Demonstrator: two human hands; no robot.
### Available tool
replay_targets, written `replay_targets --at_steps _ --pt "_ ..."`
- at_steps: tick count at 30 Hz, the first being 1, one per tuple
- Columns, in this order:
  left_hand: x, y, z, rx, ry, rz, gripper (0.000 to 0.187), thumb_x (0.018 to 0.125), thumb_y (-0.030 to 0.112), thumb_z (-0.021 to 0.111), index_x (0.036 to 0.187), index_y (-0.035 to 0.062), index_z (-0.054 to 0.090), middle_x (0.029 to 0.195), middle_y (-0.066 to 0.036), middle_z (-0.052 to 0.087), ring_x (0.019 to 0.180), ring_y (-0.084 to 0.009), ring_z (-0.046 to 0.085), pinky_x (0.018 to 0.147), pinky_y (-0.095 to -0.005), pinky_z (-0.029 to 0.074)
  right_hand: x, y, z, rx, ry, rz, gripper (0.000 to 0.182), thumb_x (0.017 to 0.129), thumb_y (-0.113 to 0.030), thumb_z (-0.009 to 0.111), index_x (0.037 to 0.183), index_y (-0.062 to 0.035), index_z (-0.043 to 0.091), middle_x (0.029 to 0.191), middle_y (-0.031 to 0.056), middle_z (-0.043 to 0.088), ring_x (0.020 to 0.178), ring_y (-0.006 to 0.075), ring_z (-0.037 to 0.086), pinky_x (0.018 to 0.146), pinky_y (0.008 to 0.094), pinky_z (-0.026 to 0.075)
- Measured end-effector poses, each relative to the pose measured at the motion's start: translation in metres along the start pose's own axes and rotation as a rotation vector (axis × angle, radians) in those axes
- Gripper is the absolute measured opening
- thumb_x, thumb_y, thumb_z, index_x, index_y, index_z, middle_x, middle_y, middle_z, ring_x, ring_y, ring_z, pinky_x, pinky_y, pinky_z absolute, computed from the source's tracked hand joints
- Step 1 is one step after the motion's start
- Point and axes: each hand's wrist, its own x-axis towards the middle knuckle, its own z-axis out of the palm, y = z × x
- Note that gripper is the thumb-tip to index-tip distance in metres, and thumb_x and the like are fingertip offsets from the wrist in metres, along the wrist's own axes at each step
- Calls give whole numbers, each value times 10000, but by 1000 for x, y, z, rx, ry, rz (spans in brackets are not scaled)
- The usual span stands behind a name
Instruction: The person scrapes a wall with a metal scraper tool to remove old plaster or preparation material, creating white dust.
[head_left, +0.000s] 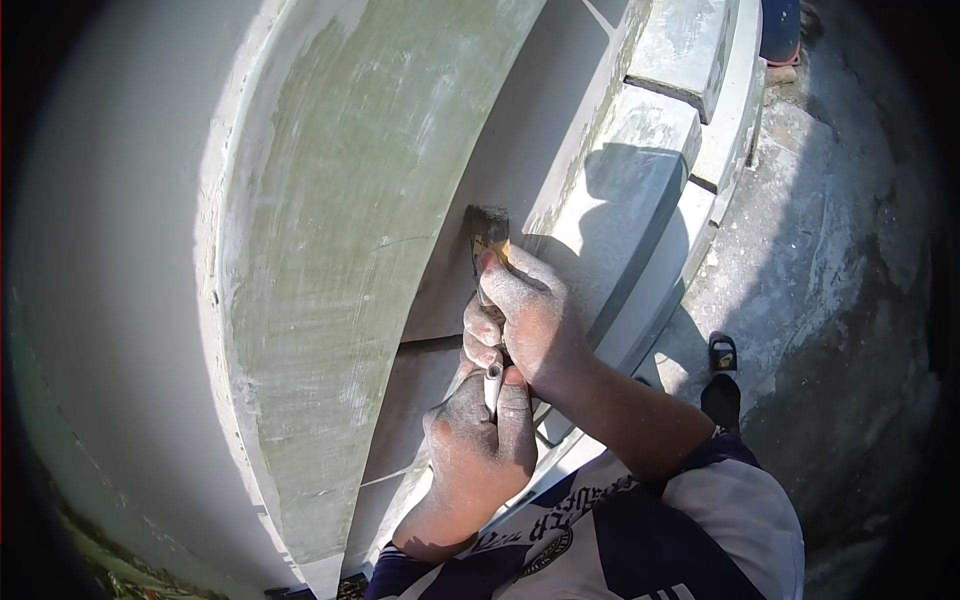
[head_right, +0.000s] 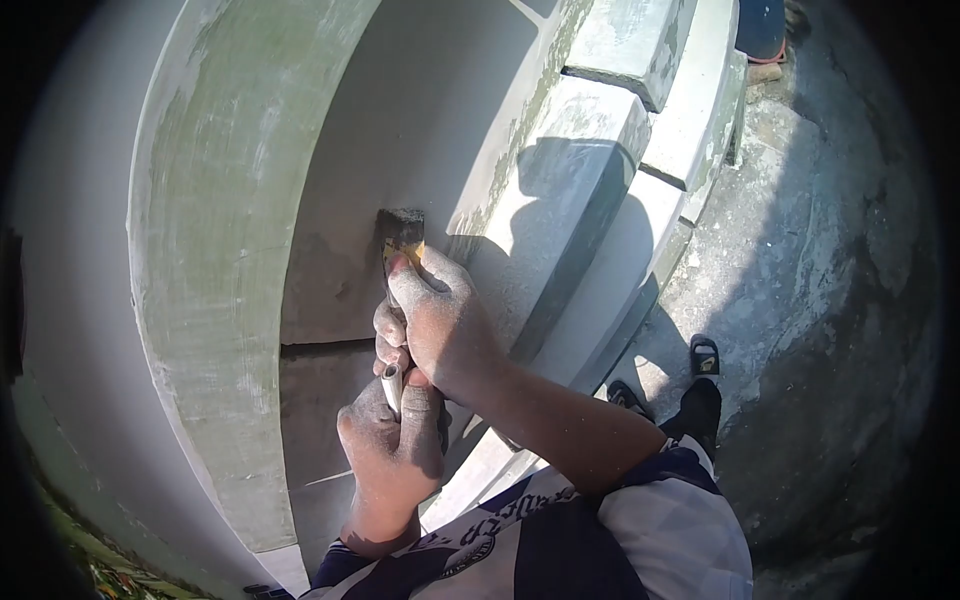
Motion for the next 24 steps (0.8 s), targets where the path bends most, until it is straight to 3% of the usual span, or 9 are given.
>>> replay_targets --at_steps 6,9,15,18,24 --pt "-3 -11 -3 84 27 114 177 911 114 591 792 -16 588 644 -197 601 565 -401 619 518 -406 469 -1 21 -7 5 2 10 219 1028 -277 447 871 -130 401 546 20 398 424 147 392 472 344 427" --pt "4 -9 2 54 30 45 186 911 111 590 777 -18 592 619 -201 596 549 -392 624 501 -401 467 5 3 -3 36 16 5 239 1030 -296 447 869 -129 386 551 21 401 429 151 400 483 344 427" --pt "2 -7 2 31 68 132 205 914 110 585 756 -20 581 607 -210 583 535 -392 609 497 -394 459 0 12 2 -11 -43 -3 231 1031 -299 446 894 -122 389 546 25 396 420 146 388 472 335 419" --pt "17 -1 5 61 44 111 190 913 104 580 765 -15 584 619 -201 594 550 -384 621 508 -387 467 12 -4 -1 62 79 -28 226 1027 -275 441 874 -120 380 552 29 398 423 150 389 473 342 422" --pt "1 -2 4 49 37 99 148 905 96 589 825 -26 614 657 -208 608 604 -389 647 554 -391 495 3 2 -4 -18 -18 -2 205 1028 -255 445 881 -118 408 549 24 405 423 148 399 462 342 423"
